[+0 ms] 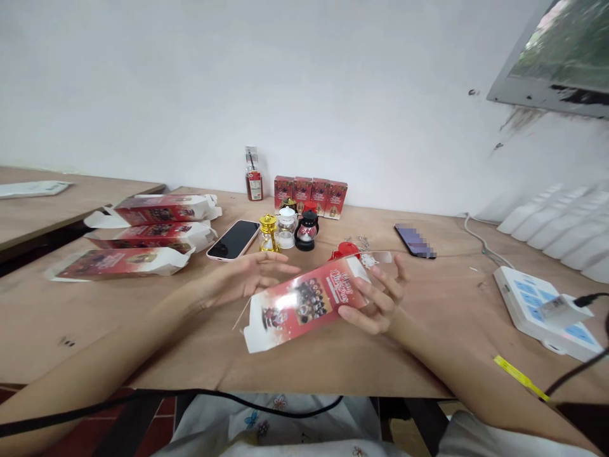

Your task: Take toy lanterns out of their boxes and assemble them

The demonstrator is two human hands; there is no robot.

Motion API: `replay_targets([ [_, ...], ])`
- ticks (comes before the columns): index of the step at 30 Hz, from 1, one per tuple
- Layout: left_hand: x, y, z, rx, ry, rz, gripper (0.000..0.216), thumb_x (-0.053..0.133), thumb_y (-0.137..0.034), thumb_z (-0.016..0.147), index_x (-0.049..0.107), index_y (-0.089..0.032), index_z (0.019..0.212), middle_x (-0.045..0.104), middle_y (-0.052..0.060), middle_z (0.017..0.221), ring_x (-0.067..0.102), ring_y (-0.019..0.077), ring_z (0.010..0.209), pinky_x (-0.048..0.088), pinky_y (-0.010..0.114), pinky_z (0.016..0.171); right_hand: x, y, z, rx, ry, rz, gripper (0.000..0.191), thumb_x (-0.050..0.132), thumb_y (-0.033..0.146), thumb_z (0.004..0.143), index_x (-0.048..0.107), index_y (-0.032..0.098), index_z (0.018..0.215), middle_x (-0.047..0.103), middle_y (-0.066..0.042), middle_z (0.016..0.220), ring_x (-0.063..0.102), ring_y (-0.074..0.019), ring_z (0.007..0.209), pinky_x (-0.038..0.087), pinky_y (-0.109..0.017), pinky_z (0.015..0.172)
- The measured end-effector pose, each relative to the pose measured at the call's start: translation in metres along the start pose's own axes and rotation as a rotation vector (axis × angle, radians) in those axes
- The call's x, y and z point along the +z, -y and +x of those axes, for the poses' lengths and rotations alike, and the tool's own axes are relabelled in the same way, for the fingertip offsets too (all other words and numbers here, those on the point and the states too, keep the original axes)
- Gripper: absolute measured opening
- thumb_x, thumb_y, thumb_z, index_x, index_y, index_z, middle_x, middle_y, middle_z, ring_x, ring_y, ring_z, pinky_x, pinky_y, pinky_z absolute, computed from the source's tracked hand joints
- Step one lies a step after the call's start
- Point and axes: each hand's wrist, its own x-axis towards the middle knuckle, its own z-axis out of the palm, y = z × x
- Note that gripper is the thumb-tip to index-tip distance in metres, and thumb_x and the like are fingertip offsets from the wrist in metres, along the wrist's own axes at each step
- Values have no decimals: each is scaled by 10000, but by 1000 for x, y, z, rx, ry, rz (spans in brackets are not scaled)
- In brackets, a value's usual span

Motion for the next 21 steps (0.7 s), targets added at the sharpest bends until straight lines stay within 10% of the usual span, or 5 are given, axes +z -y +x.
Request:
replay_targets([
  [6,16,10,2,-226,140,52,814,782,-462,590,454,-259,1307,613,116,1184,572,296,1101,482,339,819,7,11,3,-212,-63,-147,486,813,335,612,548,559,951,617,99,961,550,-226,1084,344,-629,1046],
  [21,16,22,5,-104,-61,-130,536,797,-266,538,643,-143,1037,728,79,852,684,204,679,530,263,612,5,26,18,-248,-26,-207,578,776,293,653,467,575,1052,567,99,1068,534,-195,1065,342,-592,1056],
])
